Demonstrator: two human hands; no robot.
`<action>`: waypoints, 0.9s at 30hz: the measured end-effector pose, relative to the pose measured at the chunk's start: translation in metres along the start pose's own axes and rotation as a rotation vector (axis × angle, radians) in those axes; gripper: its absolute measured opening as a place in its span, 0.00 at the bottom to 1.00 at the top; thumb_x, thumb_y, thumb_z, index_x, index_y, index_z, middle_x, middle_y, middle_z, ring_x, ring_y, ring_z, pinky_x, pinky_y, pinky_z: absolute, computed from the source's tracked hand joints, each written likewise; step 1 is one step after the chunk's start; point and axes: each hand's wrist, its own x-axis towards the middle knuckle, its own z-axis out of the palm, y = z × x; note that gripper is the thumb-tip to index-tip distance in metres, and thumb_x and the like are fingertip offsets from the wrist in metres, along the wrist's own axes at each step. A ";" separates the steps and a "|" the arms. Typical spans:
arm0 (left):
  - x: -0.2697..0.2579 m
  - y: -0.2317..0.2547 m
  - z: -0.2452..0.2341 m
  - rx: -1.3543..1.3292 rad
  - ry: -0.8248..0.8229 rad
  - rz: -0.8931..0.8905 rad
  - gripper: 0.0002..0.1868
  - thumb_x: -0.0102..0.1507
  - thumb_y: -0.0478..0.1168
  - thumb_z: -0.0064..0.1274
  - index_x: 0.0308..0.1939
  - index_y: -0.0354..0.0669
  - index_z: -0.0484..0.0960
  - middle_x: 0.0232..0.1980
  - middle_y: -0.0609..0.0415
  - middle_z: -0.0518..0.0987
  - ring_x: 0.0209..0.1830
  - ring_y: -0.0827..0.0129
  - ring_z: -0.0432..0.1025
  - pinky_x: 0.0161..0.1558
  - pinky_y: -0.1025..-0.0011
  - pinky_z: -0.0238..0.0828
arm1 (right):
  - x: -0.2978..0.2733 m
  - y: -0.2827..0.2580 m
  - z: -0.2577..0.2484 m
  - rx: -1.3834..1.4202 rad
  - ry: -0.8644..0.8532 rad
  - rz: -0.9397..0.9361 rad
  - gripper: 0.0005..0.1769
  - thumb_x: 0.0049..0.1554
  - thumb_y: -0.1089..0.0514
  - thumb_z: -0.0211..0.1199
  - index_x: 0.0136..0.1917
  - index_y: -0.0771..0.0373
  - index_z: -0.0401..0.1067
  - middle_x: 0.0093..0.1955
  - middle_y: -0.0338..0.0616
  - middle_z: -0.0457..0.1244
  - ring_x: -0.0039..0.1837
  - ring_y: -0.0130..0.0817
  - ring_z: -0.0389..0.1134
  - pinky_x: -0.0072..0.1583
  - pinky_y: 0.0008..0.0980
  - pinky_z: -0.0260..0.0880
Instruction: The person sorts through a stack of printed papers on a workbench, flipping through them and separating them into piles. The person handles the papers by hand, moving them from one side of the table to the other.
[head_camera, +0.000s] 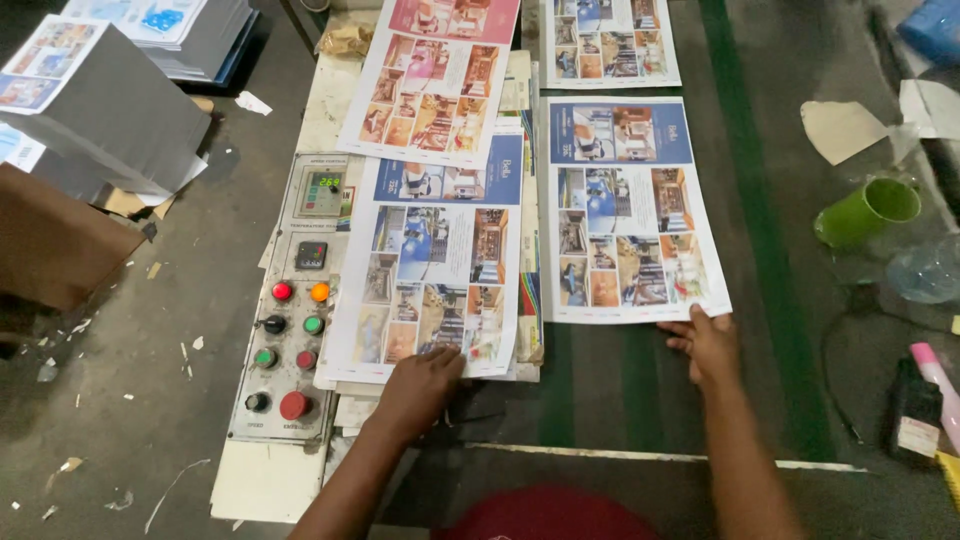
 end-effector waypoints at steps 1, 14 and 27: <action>0.003 0.002 -0.010 0.006 0.006 0.002 0.13 0.61 0.39 0.57 0.46 0.38 0.81 0.55 0.40 0.83 0.52 0.49 0.80 0.48 0.56 0.77 | 0.013 -0.008 0.008 0.004 -0.003 -0.007 0.19 0.69 0.56 0.50 0.72 0.60 0.61 0.55 0.46 0.69 0.48 0.41 0.73 0.38 0.32 0.69; 0.024 0.044 -0.067 -0.245 0.500 -0.157 0.11 0.60 0.30 0.58 0.46 0.38 0.84 0.44 0.41 0.85 0.42 0.50 0.82 0.42 0.60 0.80 | -0.072 -0.011 0.057 -0.069 -0.199 0.197 0.28 0.64 0.51 0.56 0.75 0.61 0.63 0.56 0.52 0.71 0.50 0.38 0.73 0.44 0.35 0.71; 0.045 0.120 0.029 -0.300 0.134 0.242 0.21 0.65 0.44 0.55 0.57 0.33 0.82 0.63 0.40 0.79 0.66 0.49 0.72 0.66 0.49 0.64 | -0.155 0.030 0.032 0.160 -0.121 0.145 0.18 0.62 0.57 0.58 0.65 0.63 0.68 0.47 0.46 0.69 0.41 0.35 0.69 0.37 0.37 0.70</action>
